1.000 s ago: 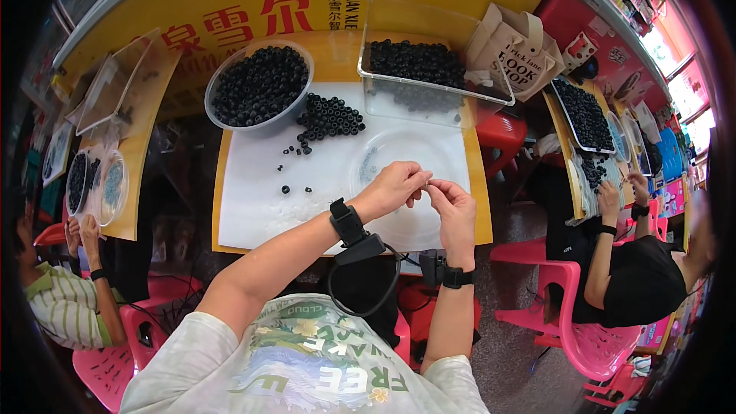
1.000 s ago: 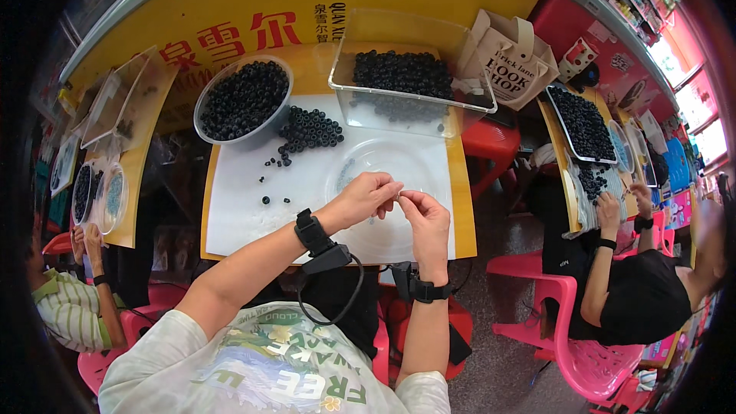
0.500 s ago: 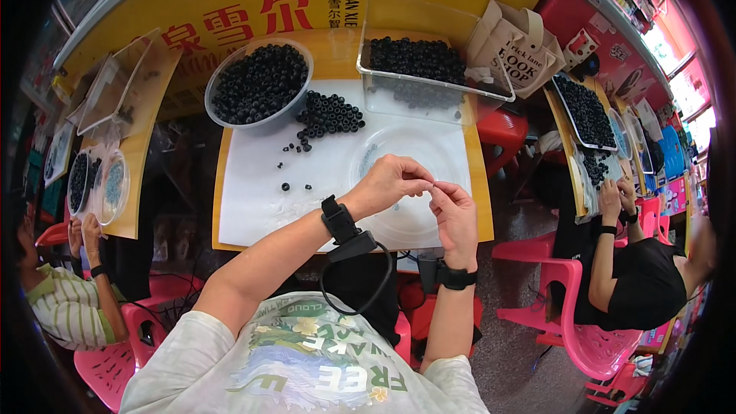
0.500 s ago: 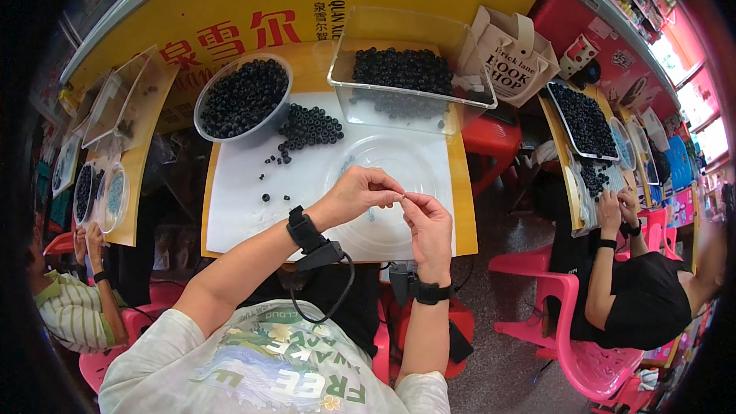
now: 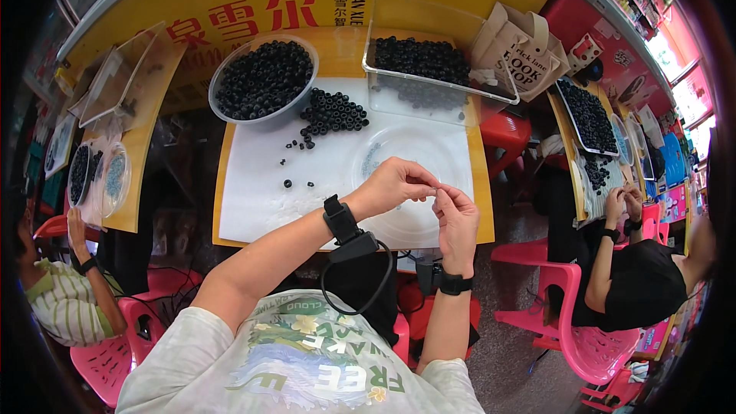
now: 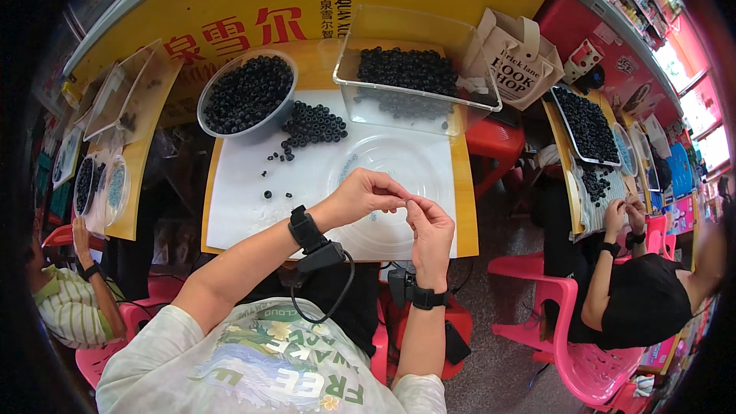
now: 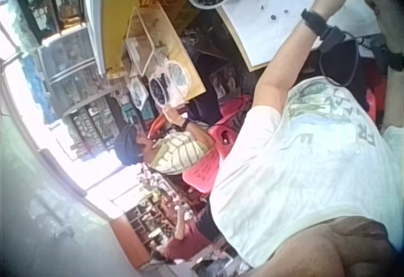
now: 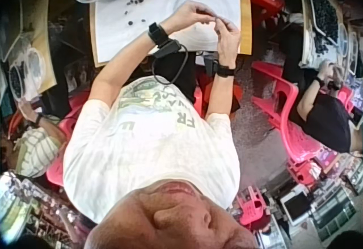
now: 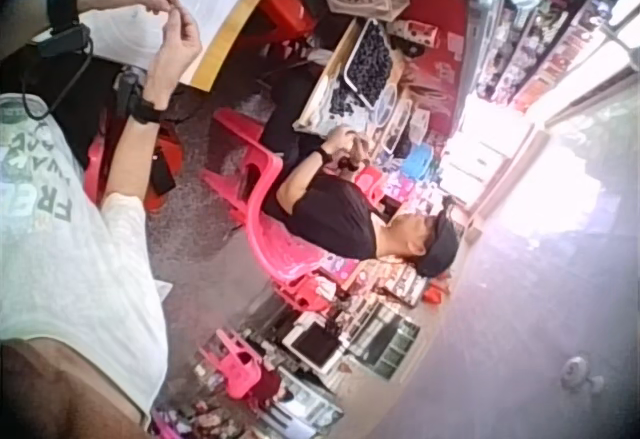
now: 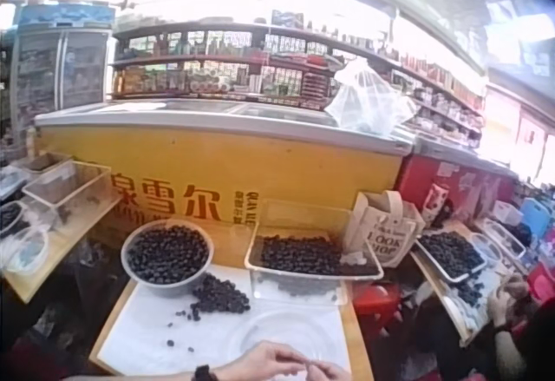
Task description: Inspecting and sorting small black beads into containers on a plastic tray.
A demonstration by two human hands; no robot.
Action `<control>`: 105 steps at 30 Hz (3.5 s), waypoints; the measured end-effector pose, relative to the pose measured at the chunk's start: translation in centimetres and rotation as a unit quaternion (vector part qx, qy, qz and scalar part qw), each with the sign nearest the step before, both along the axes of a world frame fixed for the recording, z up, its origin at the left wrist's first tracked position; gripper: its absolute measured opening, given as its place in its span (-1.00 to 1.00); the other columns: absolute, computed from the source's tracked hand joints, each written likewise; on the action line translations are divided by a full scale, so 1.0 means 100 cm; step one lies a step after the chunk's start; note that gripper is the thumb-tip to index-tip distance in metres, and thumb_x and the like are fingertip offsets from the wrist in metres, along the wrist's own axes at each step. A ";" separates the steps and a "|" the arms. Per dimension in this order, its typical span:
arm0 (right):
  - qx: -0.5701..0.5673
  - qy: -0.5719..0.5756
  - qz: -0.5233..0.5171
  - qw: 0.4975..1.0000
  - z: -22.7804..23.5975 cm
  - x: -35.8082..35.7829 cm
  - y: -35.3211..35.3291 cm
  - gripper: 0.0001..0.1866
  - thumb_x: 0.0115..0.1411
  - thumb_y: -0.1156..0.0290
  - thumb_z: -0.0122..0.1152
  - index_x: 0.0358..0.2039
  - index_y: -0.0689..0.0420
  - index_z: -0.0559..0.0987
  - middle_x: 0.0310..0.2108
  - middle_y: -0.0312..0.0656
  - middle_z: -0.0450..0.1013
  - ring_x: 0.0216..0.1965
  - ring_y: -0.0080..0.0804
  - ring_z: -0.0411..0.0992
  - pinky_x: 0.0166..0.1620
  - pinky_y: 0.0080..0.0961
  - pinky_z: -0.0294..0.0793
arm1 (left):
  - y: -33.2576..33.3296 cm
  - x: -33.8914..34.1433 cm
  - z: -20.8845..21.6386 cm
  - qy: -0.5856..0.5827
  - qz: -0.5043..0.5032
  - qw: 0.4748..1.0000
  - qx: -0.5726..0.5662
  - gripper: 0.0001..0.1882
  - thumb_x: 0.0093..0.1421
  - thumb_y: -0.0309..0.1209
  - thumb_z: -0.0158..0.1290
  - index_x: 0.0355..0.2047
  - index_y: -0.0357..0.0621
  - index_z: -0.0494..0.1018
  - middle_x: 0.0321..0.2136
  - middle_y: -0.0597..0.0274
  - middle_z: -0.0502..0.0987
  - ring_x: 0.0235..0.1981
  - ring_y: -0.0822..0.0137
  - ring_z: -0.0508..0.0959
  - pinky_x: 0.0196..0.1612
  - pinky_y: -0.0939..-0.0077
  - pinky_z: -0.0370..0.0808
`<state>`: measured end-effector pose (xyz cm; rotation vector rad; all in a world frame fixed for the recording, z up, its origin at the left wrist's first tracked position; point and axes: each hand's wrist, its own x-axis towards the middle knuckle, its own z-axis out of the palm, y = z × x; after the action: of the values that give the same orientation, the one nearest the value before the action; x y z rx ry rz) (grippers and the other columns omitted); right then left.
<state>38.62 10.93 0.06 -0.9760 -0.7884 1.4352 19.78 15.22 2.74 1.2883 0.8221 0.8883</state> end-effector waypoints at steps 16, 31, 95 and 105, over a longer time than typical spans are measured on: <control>0.073 -0.079 -0.159 0.981 0.014 -0.001 -0.003 -0.85 0.26 0.62 0.27 -0.15 0.31 0.59 -0.26 -0.26 0.53 -0.26 -0.61 0.45 -0.14 -0.70 0.45 | 0.021 -0.005 -0.005 0.178 0.043 0.983 -0.004 -0.84 0.21 -0.43 0.23 -0.30 -0.32 0.63 -0.44 0.15 0.66 -0.41 0.34 0.65 -0.35 0.49 0.55; 0.054 -0.001 -0.158 0.986 0.013 0.009 -0.017 -0.86 0.32 0.59 0.23 -0.12 0.30 0.58 -0.26 -0.25 0.53 -0.35 -0.64 0.43 -0.23 -0.73 0.46 | 0.031 -0.001 -0.014 0.299 -0.010 0.935 0.193 -0.75 0.12 -0.53 0.17 -0.17 -0.29 0.64 -0.29 -0.04 0.68 -0.28 0.12 0.67 -0.16 0.35 0.58; 0.148 -0.448 0.199 0.859 0.026 -0.201 -0.006 -0.91 0.21 0.52 0.25 -0.28 0.24 0.60 -0.32 -0.21 0.52 -0.30 -0.40 0.53 -0.26 -0.43 0.52 | -0.154 -0.213 -0.049 -0.444 0.167 0.798 -0.372 -0.75 0.28 -0.51 0.18 -0.03 -0.27 0.52 -0.23 0.17 0.59 -0.31 0.44 0.59 -0.23 0.70 0.61; 0.335 -0.632 0.171 0.677 -0.002 -0.211 -0.002 -0.96 0.11 0.62 0.12 -0.43 0.23 0.52 -0.35 -0.01 0.45 -0.32 -0.01 0.54 -0.27 -0.24 0.58 | -0.141 -0.209 -0.032 -0.420 0.193 0.807 -0.368 -0.73 0.30 -0.49 0.18 -0.02 -0.32 0.48 -0.23 0.15 0.57 -0.29 0.47 0.58 -0.23 0.72 0.61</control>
<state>17.56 10.78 -0.10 -1.1636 -2.4177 0.3819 -1.08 1.16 -0.41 -0.0254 0.5918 1.1609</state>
